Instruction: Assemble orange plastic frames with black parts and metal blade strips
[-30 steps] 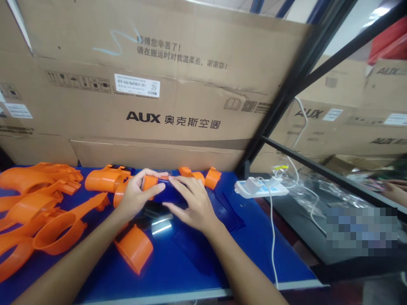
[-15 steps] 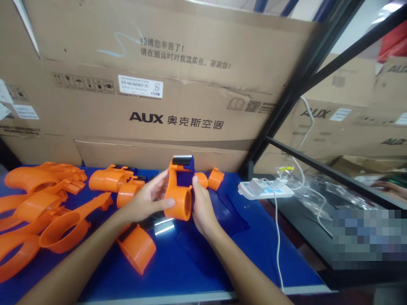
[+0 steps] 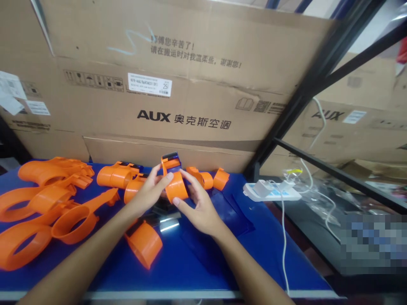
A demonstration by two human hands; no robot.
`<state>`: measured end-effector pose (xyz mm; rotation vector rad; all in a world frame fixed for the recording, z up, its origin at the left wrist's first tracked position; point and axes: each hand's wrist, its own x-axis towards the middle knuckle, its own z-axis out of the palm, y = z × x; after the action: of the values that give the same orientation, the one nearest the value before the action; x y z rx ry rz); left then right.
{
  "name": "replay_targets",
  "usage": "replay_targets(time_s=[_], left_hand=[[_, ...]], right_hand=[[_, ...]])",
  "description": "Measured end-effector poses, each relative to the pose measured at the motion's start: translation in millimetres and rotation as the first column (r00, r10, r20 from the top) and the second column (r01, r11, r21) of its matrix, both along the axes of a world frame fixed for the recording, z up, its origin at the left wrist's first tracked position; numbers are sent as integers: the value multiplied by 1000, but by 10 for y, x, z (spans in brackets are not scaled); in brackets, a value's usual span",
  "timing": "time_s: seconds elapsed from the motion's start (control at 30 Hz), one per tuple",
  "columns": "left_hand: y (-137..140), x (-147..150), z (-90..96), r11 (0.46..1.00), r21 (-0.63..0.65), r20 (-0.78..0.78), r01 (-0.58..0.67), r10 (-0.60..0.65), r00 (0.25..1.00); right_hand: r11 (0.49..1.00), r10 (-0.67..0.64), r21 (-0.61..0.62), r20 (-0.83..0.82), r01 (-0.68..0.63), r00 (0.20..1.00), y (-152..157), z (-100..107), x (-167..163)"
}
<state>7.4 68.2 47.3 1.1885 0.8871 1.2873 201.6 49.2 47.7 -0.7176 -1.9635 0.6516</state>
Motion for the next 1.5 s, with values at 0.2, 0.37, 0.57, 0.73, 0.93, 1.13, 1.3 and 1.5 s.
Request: replay_targets(time_s=[0.2, 0.37, 0.57, 0.73, 0.93, 1.13, 1.3, 1.5], left_hand=[[-189, -177, 210, 987, 101, -240, 123, -95, 966], [-324, -1002, 373, 913, 399, -649, -80, 344, 678], [-589, -1646, 286, 881, 474, -821, -2, 442, 361], [-1039, -1149, 243, 792, 373, -910, 484, 208, 360], [-1182, -683, -17, 686, 349, -918, 638, 115, 379], [-1141, -659, -161, 585, 451, -876, 674, 145, 460], [-1107, -685, -323, 610, 521, -839, 597, 235, 491], [-1053, -712, -426, 621, 570, -786, 538, 223, 576]], right_hand=[[983, 97, -145, -128, -115, 987, -2, -1, -23], [956, 43, -267, -279, -120, 959, -6, 59, -49], [953, 20, -286, -254, -95, 967, -19, 90, -88], [947, 26, -304, -253, -105, 967, -46, 92, -113], [906, 72, -377, -307, -190, 949, -75, 36, -158], [890, 73, -412, -290, -194, 954, -27, -39, -361], [884, 87, -437, -196, -166, 977, 137, -52, -623], [865, 110, -471, -157, -172, 982, 332, -144, -910]])
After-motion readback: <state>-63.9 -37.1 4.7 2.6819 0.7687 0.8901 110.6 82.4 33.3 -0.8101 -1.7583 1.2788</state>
